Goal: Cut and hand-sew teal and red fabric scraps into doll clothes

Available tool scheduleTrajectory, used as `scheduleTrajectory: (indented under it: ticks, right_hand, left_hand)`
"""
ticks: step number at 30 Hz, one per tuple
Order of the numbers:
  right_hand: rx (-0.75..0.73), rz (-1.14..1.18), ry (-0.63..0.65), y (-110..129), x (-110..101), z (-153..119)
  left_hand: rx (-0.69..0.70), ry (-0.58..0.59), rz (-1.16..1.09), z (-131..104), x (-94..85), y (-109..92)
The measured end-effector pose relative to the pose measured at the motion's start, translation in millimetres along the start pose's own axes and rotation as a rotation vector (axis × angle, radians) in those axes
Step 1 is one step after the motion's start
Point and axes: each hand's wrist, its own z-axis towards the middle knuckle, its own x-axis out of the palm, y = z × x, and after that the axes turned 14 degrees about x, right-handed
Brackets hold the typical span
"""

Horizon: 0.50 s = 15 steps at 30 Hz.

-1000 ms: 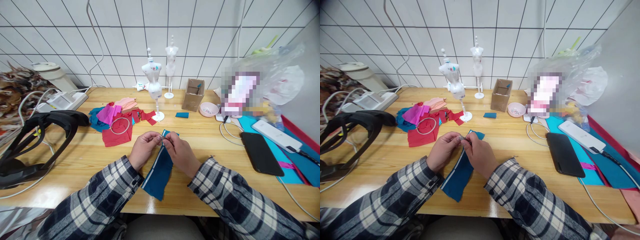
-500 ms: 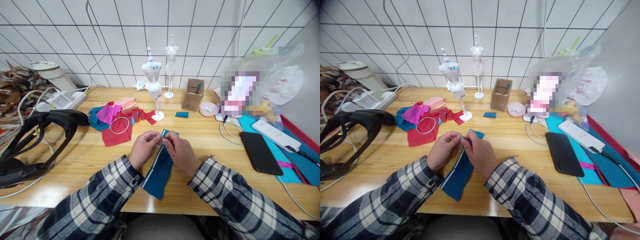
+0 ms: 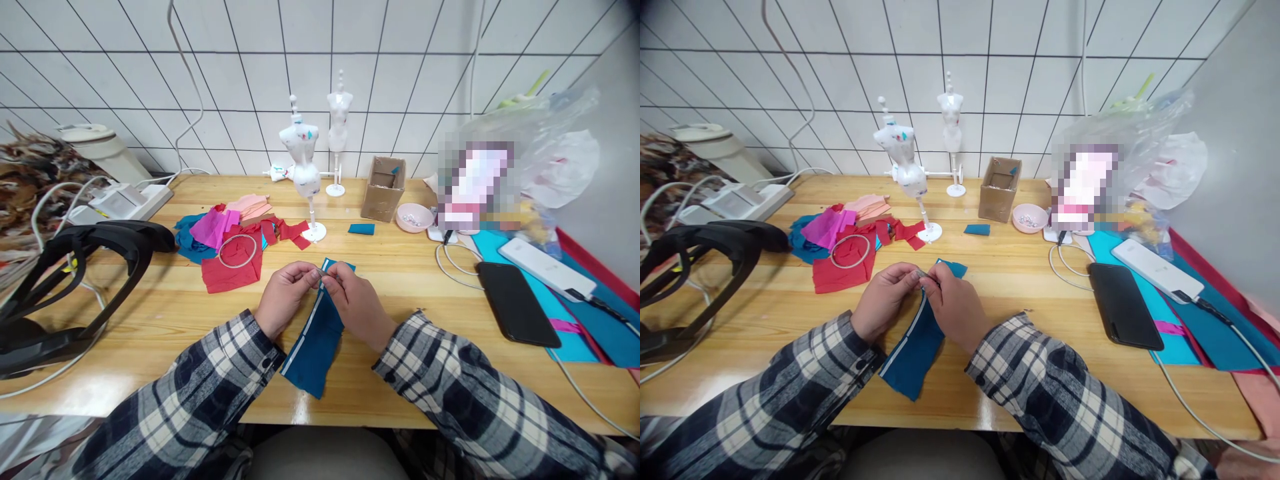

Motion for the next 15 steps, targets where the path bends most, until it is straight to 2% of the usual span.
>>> scheduleTrajectory:
  ticks: [6,11,15]
  right_hand:
    - [-0.019,-0.014,-0.022,1.7,0.4,-1.5]
    - [0.021,0.019,-0.066,-2.2,-8.0,3.7]
    - [-0.008,-0.009,0.003,-6.1,-15.7,7.2]
  left_hand:
    - [-0.013,0.006,0.001,-0.5,2.5,-3.7]
    - [-0.012,-0.005,0.023,0.8,1.2,-4.6]
    - [0.013,0.005,0.052,2.0,-1.7,-2.8]
